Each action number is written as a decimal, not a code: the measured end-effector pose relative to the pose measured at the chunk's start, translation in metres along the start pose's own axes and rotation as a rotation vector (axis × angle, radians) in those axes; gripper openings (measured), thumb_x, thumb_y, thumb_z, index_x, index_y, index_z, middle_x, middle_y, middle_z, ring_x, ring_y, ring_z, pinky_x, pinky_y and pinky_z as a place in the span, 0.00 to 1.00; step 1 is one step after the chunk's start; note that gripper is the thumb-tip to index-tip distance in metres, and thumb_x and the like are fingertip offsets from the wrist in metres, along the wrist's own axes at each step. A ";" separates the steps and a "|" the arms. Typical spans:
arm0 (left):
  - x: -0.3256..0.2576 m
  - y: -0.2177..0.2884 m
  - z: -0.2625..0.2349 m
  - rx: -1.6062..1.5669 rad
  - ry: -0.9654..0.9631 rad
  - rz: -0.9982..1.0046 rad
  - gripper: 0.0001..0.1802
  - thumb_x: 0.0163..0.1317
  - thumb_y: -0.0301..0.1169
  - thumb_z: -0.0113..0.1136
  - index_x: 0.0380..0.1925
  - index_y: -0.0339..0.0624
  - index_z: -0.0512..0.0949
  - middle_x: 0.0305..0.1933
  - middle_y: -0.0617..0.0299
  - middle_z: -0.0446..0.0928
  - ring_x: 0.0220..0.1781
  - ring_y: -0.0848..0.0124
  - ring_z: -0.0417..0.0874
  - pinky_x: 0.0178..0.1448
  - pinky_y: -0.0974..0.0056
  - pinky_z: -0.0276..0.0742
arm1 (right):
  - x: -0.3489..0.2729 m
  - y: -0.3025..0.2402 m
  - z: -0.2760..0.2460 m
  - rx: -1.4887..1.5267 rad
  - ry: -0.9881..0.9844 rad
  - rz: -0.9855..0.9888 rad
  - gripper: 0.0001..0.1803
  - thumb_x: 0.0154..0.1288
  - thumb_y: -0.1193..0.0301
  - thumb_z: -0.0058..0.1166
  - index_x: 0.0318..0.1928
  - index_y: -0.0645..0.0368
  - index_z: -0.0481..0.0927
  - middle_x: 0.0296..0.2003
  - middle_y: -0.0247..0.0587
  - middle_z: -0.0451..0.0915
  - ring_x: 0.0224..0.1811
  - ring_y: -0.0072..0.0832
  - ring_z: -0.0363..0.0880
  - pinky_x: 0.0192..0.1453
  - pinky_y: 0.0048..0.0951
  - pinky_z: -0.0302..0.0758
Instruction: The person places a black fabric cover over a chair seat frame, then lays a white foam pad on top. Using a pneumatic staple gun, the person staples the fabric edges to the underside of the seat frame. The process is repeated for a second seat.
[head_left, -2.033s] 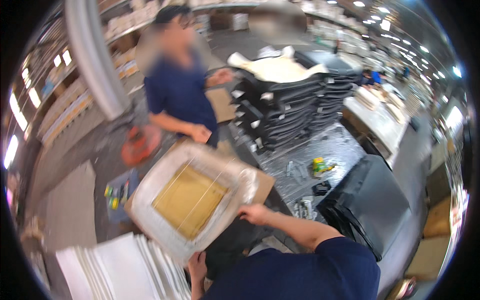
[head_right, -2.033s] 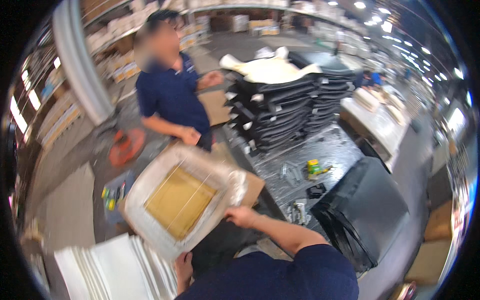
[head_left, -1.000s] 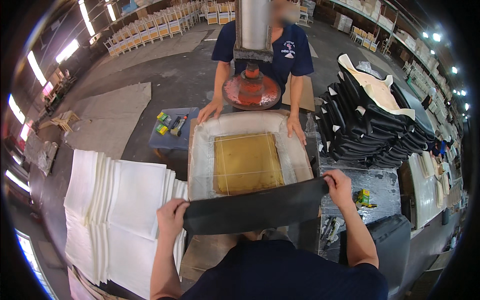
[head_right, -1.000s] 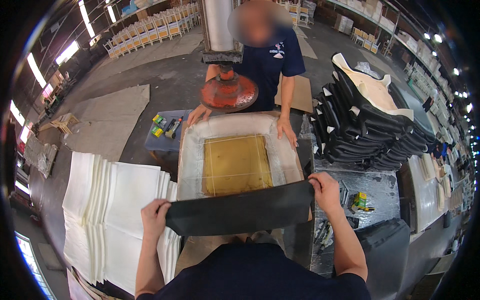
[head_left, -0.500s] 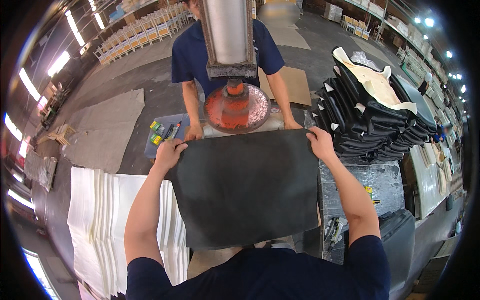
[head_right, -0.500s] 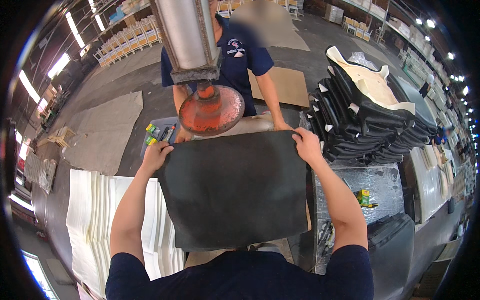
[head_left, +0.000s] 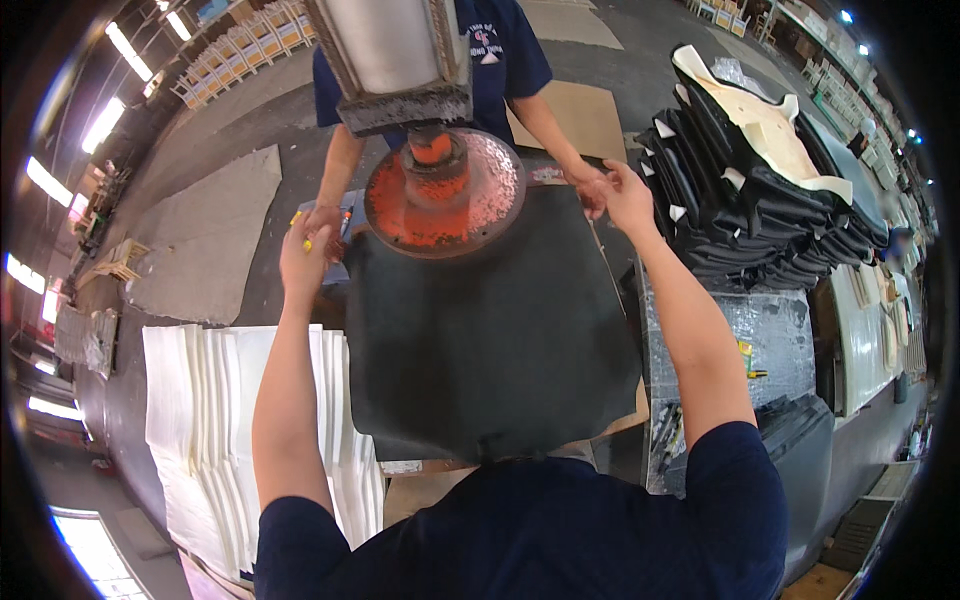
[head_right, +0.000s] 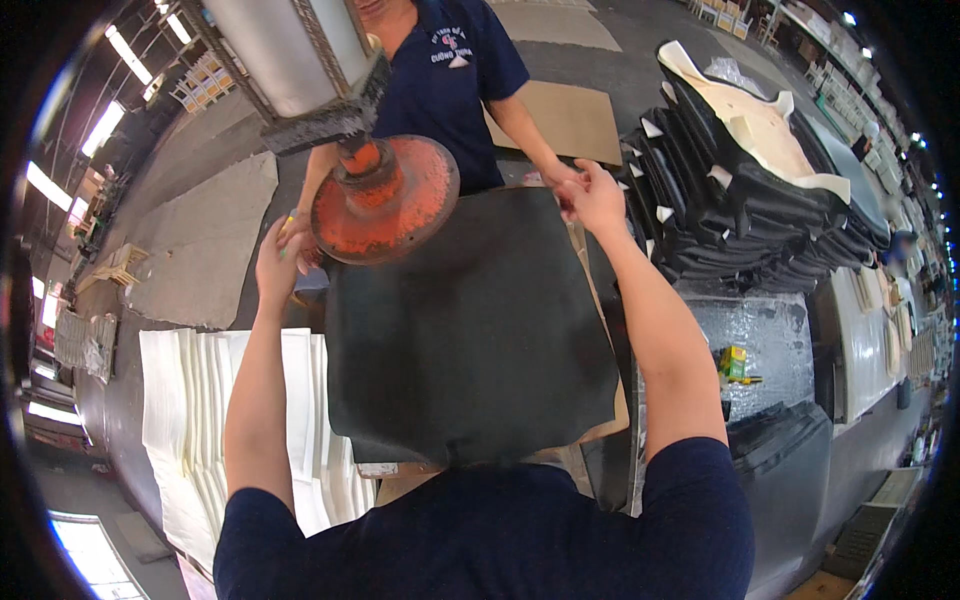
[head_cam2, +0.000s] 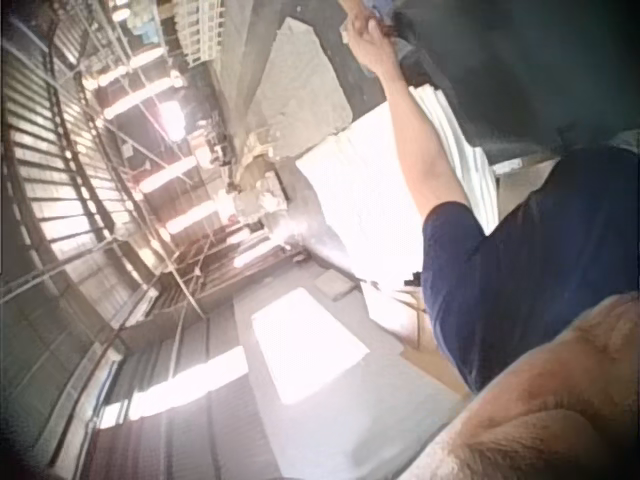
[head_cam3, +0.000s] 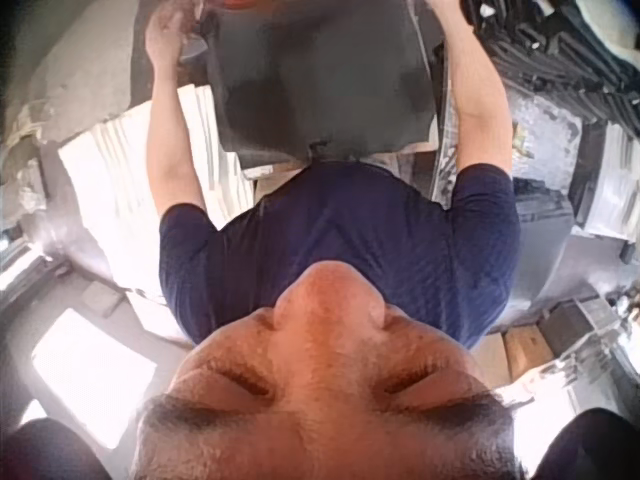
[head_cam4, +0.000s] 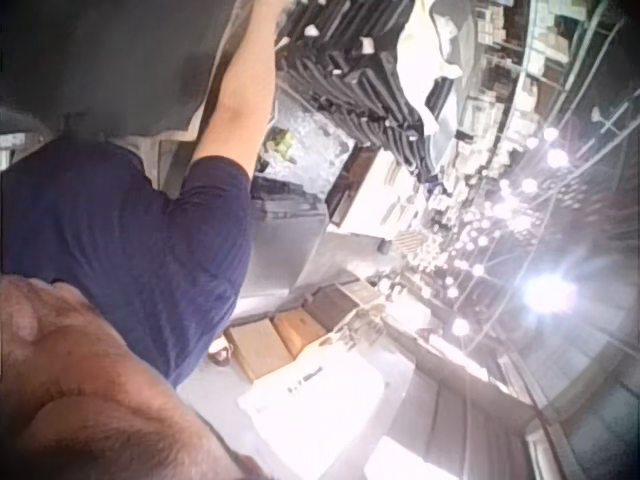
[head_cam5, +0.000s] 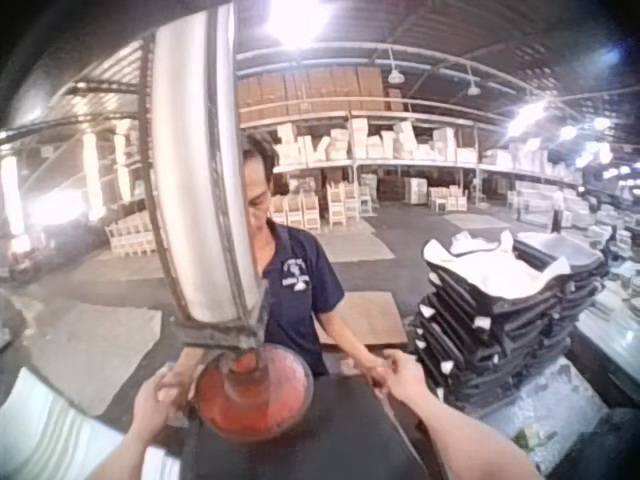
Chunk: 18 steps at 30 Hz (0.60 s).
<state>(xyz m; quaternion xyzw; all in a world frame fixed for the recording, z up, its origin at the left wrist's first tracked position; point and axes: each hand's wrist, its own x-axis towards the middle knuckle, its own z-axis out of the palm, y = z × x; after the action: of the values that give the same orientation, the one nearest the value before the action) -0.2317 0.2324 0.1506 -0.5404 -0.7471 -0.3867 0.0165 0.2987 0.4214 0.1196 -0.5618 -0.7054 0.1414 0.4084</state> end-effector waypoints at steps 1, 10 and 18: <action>-0.026 -0.009 -0.007 -0.053 -0.020 -0.037 0.30 0.78 0.38 0.68 0.74 0.37 0.77 0.65 0.47 0.85 0.63 0.60 0.89 0.68 0.53 0.82 | -0.020 0.010 -0.009 0.000 -0.014 0.005 0.25 0.70 0.63 0.71 0.65 0.55 0.85 0.48 0.47 0.90 0.49 0.41 0.89 0.55 0.40 0.84; -0.306 -0.058 -0.055 -0.543 -0.317 -1.001 0.27 0.79 0.50 0.68 0.67 0.45 0.81 0.49 0.67 0.83 0.50 0.75 0.81 0.52 0.63 0.75 | -0.282 0.087 -0.094 0.405 -0.345 0.740 0.22 0.80 0.60 0.67 0.63 0.62 0.86 0.42 0.29 0.88 0.39 0.18 0.81 0.43 0.27 0.78; -0.329 -0.058 -0.039 -0.764 -0.397 -0.813 0.10 0.80 0.35 0.68 0.49 0.41 0.84 0.47 0.66 0.89 0.46 0.75 0.86 0.55 0.64 0.80 | -0.313 0.077 -0.080 0.403 -0.233 0.773 0.10 0.79 0.66 0.67 0.47 0.61 0.88 0.37 0.30 0.87 0.37 0.20 0.80 0.45 0.28 0.76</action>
<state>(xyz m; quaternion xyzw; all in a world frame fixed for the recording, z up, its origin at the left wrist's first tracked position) -0.1577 -0.0588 -0.0004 -0.2407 -0.6908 -0.4950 -0.4688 0.4201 0.1419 -0.0114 -0.6739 -0.4432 0.4803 0.3447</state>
